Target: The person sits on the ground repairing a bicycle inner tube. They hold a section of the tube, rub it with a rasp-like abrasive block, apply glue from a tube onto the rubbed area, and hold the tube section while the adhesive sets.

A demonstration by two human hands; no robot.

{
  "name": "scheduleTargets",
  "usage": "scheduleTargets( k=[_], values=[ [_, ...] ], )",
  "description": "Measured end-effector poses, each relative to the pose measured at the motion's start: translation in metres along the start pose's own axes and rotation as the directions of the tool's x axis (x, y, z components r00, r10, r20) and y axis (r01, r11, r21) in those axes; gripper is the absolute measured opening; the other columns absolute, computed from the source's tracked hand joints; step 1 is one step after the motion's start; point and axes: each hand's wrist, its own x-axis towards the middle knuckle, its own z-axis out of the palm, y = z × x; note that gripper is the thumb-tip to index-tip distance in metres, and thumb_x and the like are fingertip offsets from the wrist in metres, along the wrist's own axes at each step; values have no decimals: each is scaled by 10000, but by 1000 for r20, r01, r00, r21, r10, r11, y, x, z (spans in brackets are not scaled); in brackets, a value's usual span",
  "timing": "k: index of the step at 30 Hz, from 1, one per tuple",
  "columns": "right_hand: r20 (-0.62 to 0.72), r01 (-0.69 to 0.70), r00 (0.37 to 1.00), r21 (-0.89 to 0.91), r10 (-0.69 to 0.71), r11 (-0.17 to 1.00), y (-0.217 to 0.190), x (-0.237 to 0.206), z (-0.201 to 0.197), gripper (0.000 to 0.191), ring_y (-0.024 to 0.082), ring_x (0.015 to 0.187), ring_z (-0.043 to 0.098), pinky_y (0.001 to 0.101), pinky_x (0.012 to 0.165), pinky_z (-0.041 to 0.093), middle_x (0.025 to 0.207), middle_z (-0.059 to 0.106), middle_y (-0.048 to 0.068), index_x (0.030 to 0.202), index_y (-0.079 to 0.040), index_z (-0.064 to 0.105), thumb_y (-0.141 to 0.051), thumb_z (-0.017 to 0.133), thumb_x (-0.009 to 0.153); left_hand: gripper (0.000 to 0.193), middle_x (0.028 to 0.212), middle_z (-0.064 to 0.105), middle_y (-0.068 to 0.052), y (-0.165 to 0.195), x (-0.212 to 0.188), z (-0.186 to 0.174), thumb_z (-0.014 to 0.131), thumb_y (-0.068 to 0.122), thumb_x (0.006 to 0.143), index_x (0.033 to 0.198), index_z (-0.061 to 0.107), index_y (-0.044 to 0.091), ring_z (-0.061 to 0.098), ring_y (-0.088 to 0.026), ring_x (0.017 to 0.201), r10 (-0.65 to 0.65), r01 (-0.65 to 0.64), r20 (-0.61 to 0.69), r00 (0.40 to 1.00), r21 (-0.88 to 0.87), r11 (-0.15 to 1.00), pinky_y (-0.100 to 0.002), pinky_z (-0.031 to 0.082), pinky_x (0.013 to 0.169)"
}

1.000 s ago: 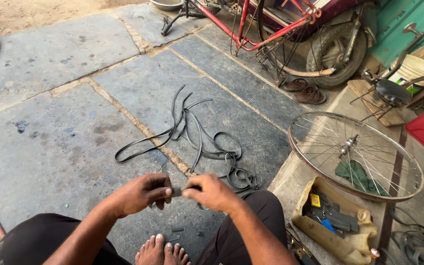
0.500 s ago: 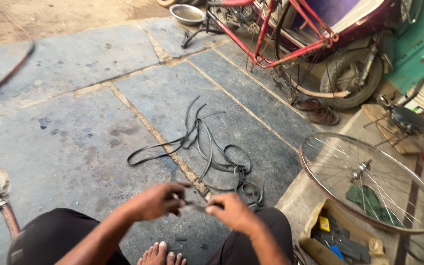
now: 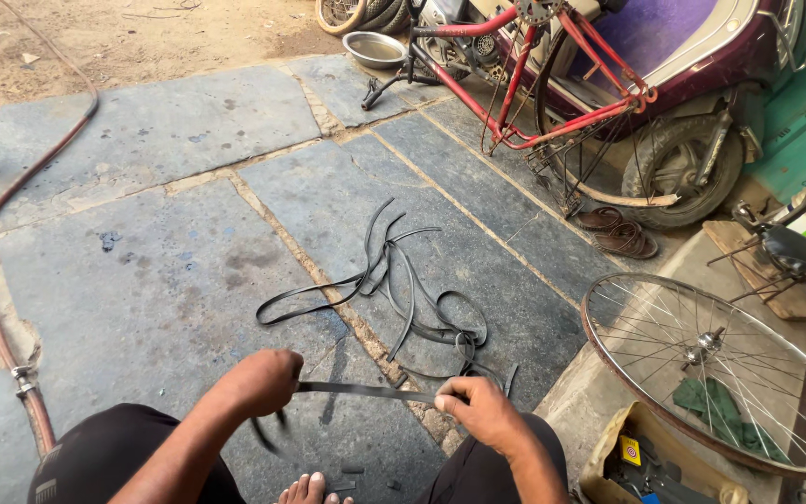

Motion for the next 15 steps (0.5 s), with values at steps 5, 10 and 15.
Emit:
scheduleTargets(
  k=[5, 10, 15],
  values=[
    [96, 60, 994, -129, -47, 990, -16, -7, 36, 209, 125, 729, 646, 329, 705, 509, 776, 719, 13, 985, -135, 799, -303, 714, 894, 260, 1288, 578, 239, 38, -3, 14, 663, 224, 989, 875, 670, -10, 816, -174, 790, 326, -177, 177, 928, -562, 808, -320, 634, 774],
    [91, 254, 962, 59, -258, 965, -43, -14, 57, 205, 136, 669, 629, 339, 646, 503, 721, 693, 49, 943, -51, 740, -243, 686, 899, 128, 883, 747, -71, 58, -12, 16, 657, 178, 969, 963, 653, 50, 757, -128, 807, 427, -154, 279, 860, -657, 738, -298, 593, 739],
    [103, 235, 965, 85, -243, 968, -50, -19, 52, 247, 124, 644, 567, 345, 618, 469, 676, 638, 66, 935, -37, 750, -280, 736, 892, 158, 823, 705, -34, 54, -13, 18, 661, 170, 977, 937, 648, 17, 716, -112, 763, 477, -132, 218, 851, -791, 597, -292, 586, 703]
  ],
)
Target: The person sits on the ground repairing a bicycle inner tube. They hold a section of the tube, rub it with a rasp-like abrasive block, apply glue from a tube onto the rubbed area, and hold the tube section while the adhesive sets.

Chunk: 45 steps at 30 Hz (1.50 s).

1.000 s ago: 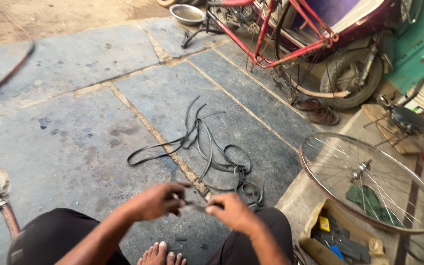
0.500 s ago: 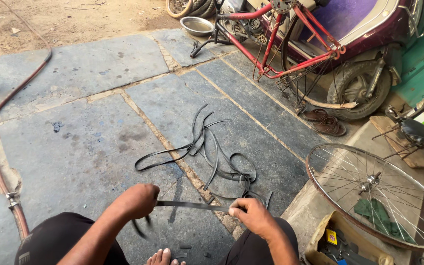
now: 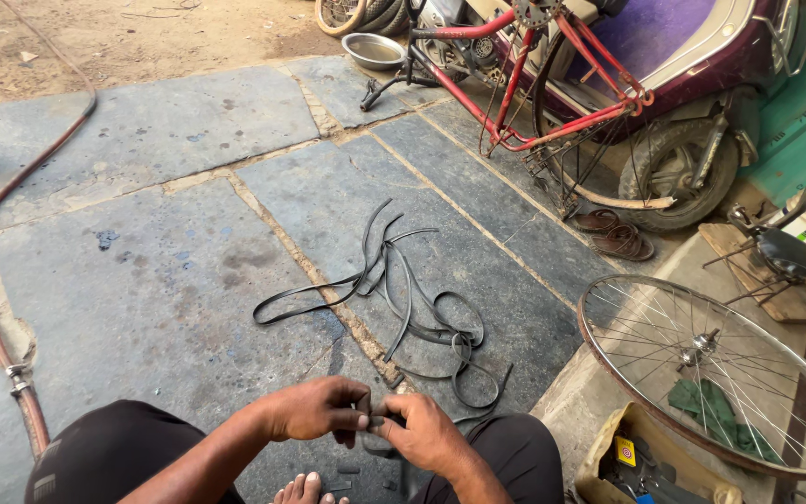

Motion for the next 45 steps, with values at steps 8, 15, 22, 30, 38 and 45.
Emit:
scheduleTargets(
  k=[8, 15, 22, 30, 38, 45],
  values=[
    [-14, -52, 999, -109, 51, 993, 33, 4, -3, 238, 96, 628, 592, 320, 601, 473, 681, 643, -8, 932, -71, 757, -300, 698, 901, 203, 799, 724, -49, -9, 1, -16, 618, 267, 983, 920, 675, 83, 704, -156, 705, -158, 219, -171, 973, 449, 866, -357, 563, 679],
    [-92, -189, 979, -49, 184, 981, 64, -6, -50, 226, 100, 614, 579, 314, 591, 463, 643, 632, -20, 886, -77, 786, -293, 720, 893, 167, 873, 738, -117, -31, -22, -59, 646, 253, 940, 947, 709, 98, 692, -277, 806, -128, 511, -551, 825, 630, 585, -440, 556, 765],
    [29, -221, 974, -131, 226, 967, 31, -4, -14, 240, 107, 610, 580, 314, 603, 476, 704, 641, -33, 953, -105, 767, -326, 676, 934, 332, 950, 746, 29, -3, -6, -18, 616, 232, 980, 1309, 596, 267, 745, -126, 741, -98, 160, -215, 972, 295, 942, -285, 620, 743],
    [-76, -32, 997, -158, 20, 987, 17, 5, 8, 231, 132, 607, 587, 339, 596, 471, 692, 654, 29, 945, -68, 752, -291, 715, 898, 195, 810, 748, -60, 10, -5, -9, 624, 233, 974, 917, 659, 49, 731, -161, 703, -133, 162, -111, 985, 325, 932, -352, 584, 660],
    [-132, -141, 983, -94, 128, 986, 43, -3, -38, 219, 123, 641, 614, 348, 621, 502, 674, 678, 22, 905, -90, 793, -298, 726, 887, 149, 902, 756, -137, -30, -19, -54, 647, 236, 941, 960, 710, 102, 717, -322, 866, -115, 507, -558, 822, 623, 596, -461, 558, 772],
    [-12, -45, 999, -138, 43, 989, 20, -3, -2, 220, 137, 662, 628, 328, 636, 494, 735, 709, 27, 970, -100, 797, -290, 707, 903, 307, 946, 764, -25, 0, -1, -8, 613, 210, 987, 1281, 627, 298, 758, -159, 806, -164, 177, -84, 983, 180, 968, -303, 632, 787]
  ],
)
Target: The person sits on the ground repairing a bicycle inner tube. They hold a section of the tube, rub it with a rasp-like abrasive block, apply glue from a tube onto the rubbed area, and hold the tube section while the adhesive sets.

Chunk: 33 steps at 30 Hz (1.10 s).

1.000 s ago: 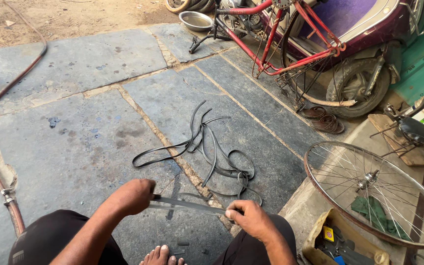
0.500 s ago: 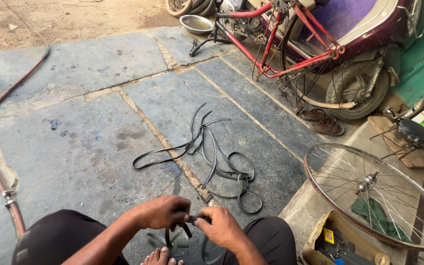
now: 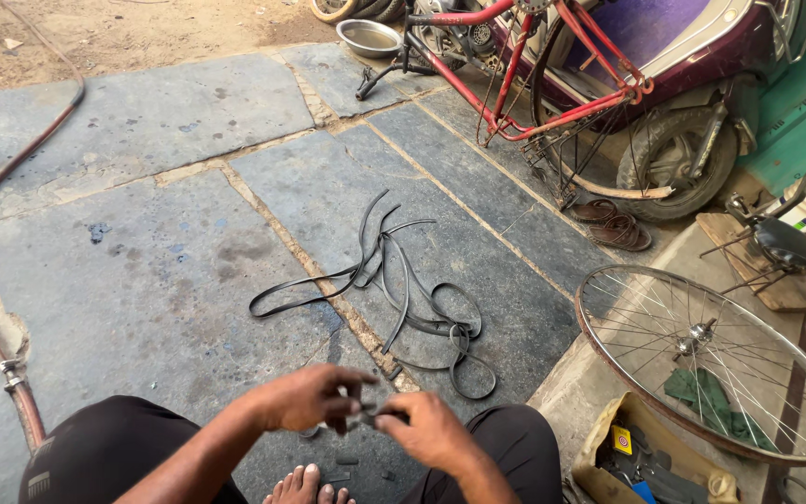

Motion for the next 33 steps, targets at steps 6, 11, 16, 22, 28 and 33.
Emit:
scheduleTargets(
  k=[6, 11, 16, 22, 28, 33],
  values=[
    [-14, -23, 1000, 28, 23, 999, -16, 5, 7, 236, 142, 630, 618, 336, 608, 482, 704, 690, 33, 973, -100, 782, -308, 694, 907, 188, 835, 757, -85, 15, -11, 2, 623, 202, 979, 903, 621, 31, 722, -177, 743, 55, -54, 27, 998, -15, 998, -361, 578, 680],
    [3, -236, 972, 36, 236, 971, 18, 2, -26, 250, 122, 625, 601, 324, 597, 488, 701, 680, 4, 981, -114, 797, -331, 693, 917, 185, 812, 698, -120, -9, -17, -24, 625, 265, 953, 924, 648, 84, 681, -325, 786, 5, 155, -335, 942, 451, 879, -483, 532, 712],
    [-184, -178, 964, 90, 192, 980, 61, -15, -61, 243, 82, 605, 604, 285, 595, 500, 654, 684, -13, 948, -82, 809, -301, 761, 855, 172, 794, 705, -178, -35, -30, -50, 621, 261, 937, 936, 632, 89, 693, -384, 782, -6, 237, -494, 869, 407, 882, -505, 531, 731],
    [-226, -220, 936, 214, 268, 952, 82, -40, -89, 203, 72, 592, 525, 277, 569, 445, 623, 591, -23, 911, -39, 794, -236, 771, 865, 158, 831, 721, -188, -42, -38, -62, 647, 245, 908, 923, 648, 88, 691, -413, 837, 26, 272, -575, 818, 427, 862, -506, 537, 740],
    [-281, -172, 930, 239, 238, 956, 85, -51, -100, 196, 58, 602, 539, 269, 576, 469, 642, 601, -38, 916, -34, 774, -219, 766, 855, 166, 907, 743, -192, -49, -44, -68, 616, 251, 941, 979, 664, 97, 702, -417, 910, -43, 405, -647, 761, 423, 810, -515, 544, 797],
    [-401, -141, 870, 355, 287, 924, 93, -45, -89, 155, 71, 591, 561, 260, 567, 465, 651, 636, -13, 919, -23, 765, -159, 775, 846, 174, 968, 764, -183, -58, -41, -69, 572, 233, 984, 1057, 677, 114, 730, -393, 942, -162, 545, -651, 742, 444, 711, -506, 557, 846]
  ],
)
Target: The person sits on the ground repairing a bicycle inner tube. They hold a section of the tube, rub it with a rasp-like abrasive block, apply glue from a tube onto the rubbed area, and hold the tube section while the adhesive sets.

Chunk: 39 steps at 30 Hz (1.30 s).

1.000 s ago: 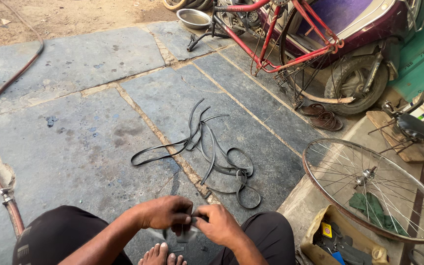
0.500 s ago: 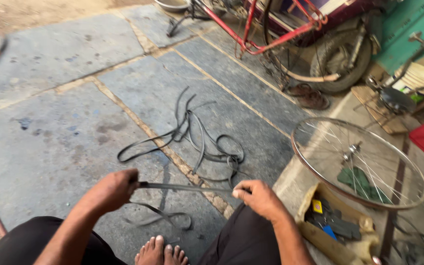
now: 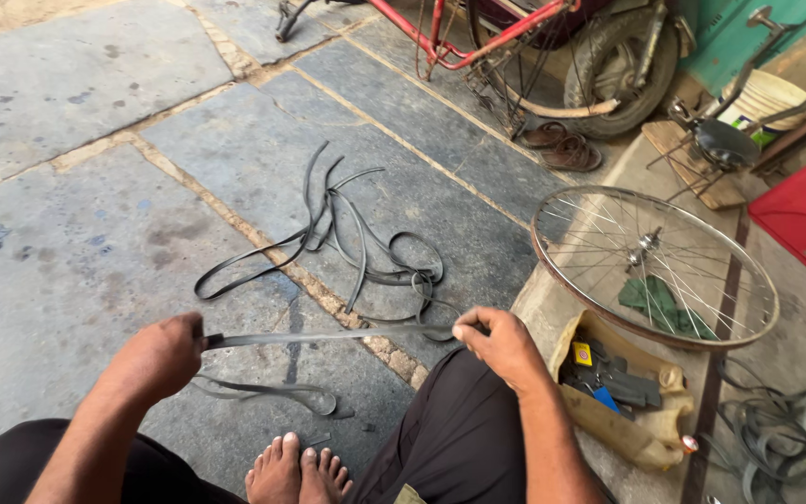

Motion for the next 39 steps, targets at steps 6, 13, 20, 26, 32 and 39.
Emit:
scheduleTargets(
  k=[6, 13, 20, 26, 32, 39],
  values=[
    [-159, 122, 987, 612, -29, 781, 12, 8, 19, 96, 129, 634, 615, 264, 603, 515, 736, 677, 48, 948, -3, 733, -72, 761, 888, 180, 999, 770, -180, -7, 5, 5, 570, 213, 977, 1072, 687, 114, 730, -390, 995, -31, 29, 47, 998, 58, 998, -492, 570, 884],
    [-290, 266, 950, 571, -113, 777, -3, 6, 51, 92, 149, 749, 714, 283, 690, 617, 838, 748, 71, 963, -21, 722, -93, 714, 906, 163, 1009, 748, -144, 21, -9, 0, 586, 192, 952, 993, 711, 96, 725, -342, 961, 134, -136, 32, 990, 74, 988, -470, 573, 861],
    [-80, 222, 975, 330, -207, 918, -11, 0, 113, 97, 108, 748, 712, 248, 660, 580, 841, 765, 45, 984, -24, 739, -77, 744, 903, 140, 695, 686, -47, 106, -36, 22, 674, 181, 914, 929, 726, 52, 630, -130, 603, 335, -58, 239, 911, -732, 679, -308, 558, 574],
    [19, 124, 986, 581, -166, 805, 11, -4, 145, 220, 118, 740, 697, 273, 686, 582, 847, 741, 44, 1073, 22, 740, -155, 627, 1009, 188, 694, 709, -72, 174, -35, 79, 700, 167, 906, 868, 704, -18, 651, -148, 554, 160, 71, 166, 973, -877, 475, -320, 505, 512],
    [84, 72, 983, 640, -163, 765, 36, -7, 146, 312, 133, 760, 682, 303, 727, 571, 856, 726, 48, 1107, 21, 724, -234, 552, 1055, 185, 687, 742, -103, 184, -21, 115, 709, 164, 900, 826, 700, -5, 669, -145, 532, 62, 81, 125, 990, -874, 480, -312, 502, 484],
    [150, 21, 977, 636, -150, 772, 42, -2, 150, 359, 150, 803, 717, 305, 769, 590, 907, 748, 74, 1138, 31, 721, -271, 547, 1054, 152, 655, 704, -111, 179, -17, 118, 739, 120, 871, 865, 650, -3, 646, -155, 505, 21, 111, 131, 991, -906, 409, -315, 480, 446]
  ],
)
